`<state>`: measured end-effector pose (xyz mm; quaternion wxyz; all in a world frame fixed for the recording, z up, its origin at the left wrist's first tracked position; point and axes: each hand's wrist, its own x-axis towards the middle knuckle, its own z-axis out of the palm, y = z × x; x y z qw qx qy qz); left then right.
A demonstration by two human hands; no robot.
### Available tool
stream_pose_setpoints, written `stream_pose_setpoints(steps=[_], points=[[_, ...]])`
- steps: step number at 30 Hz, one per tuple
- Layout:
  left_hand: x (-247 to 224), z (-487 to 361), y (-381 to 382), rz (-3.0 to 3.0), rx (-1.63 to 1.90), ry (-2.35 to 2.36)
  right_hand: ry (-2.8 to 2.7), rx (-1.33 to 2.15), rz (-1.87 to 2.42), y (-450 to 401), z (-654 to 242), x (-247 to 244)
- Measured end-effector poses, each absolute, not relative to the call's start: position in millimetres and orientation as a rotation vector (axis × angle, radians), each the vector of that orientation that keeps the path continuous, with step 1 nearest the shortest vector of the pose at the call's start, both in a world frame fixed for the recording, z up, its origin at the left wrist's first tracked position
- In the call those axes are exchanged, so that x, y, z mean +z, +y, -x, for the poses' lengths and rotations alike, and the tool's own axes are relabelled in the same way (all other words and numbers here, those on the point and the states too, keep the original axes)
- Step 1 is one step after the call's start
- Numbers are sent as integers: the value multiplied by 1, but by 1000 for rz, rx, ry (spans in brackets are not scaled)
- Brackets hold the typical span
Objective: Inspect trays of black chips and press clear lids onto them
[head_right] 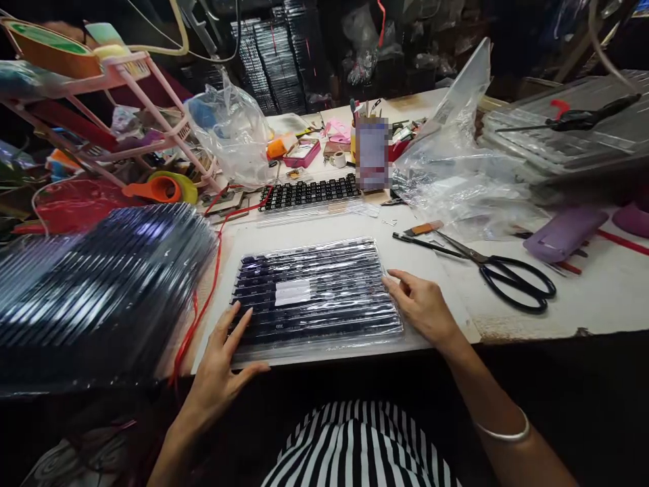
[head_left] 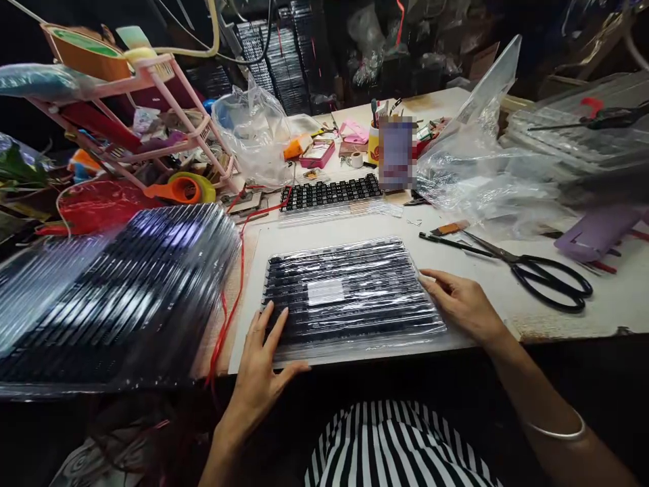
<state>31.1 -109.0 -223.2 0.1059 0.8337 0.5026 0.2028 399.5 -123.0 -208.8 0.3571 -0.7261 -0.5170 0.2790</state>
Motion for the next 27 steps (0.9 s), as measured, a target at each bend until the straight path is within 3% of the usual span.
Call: stream_pose_setpoints(steps=[3, 8, 12, 18, 27], points=[[-224, -29, -107, -2494, 609, 1483, -1056, 979, 1558, -126, -399, -187], [-224, -32, -105, -2240, 934, 1582, -759, 1092, 1058, -120, -372, -163], [-226, -31, -102, -2032, 1171, 1633, -1135, 1218, 1080, -99, -334, -168], [-227, -25, -101, -1704, 1330, 1631, -2179, 421, 1450, -58, -293, -182], [-229, -16, -105, -1542, 1332, 1605, -2183, 390, 1477, -41, -291, -173]])
